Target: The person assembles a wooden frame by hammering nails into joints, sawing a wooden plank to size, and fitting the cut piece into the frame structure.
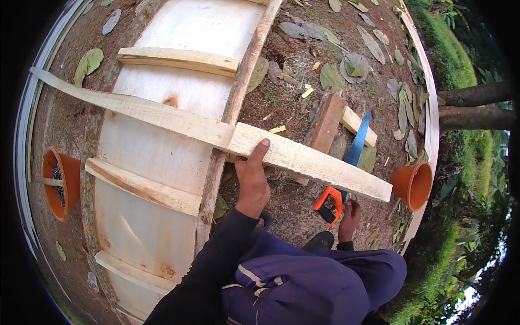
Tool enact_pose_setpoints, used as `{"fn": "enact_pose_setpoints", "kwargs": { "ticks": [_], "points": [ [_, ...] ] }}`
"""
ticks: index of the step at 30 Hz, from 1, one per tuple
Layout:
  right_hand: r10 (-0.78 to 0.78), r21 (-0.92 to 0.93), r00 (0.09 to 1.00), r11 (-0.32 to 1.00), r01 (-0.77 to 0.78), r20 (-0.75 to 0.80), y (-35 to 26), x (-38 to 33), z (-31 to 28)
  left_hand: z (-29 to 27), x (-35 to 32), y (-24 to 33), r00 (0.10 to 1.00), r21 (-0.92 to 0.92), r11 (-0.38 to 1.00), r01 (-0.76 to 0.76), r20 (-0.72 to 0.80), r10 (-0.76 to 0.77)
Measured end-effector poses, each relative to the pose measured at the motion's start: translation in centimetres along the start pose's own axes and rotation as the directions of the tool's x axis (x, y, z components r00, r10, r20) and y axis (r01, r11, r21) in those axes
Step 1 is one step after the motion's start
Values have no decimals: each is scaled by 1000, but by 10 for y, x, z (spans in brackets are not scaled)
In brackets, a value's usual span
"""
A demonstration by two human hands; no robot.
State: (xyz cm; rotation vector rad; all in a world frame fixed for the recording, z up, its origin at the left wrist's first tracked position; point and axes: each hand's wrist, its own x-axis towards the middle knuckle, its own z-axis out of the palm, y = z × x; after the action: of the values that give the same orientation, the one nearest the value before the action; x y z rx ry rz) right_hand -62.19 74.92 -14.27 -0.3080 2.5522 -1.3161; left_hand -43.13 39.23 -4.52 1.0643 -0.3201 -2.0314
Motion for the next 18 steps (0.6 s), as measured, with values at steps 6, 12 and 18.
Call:
{"fn": "enact_pose_setpoints", "kwargs": {
  "ticks": [6, 12, 18],
  "points": [
    [-524, -580, 778, 532, 617, 347, -67, -50, 42, -11, -2, 13, 999, 91, 996, 27, -22, -25],
    [-335, -594, 838, 594, 543, 430, -42, -65, 54, -6, -8, 14, 998, 108, 993, 41, -48, -36],
    [-175, -489, 870, 768, 414, 462, -51, -54, 36, -5, -5, 11, 999, 88, 995, 46, -27, -44]
  ]
}}
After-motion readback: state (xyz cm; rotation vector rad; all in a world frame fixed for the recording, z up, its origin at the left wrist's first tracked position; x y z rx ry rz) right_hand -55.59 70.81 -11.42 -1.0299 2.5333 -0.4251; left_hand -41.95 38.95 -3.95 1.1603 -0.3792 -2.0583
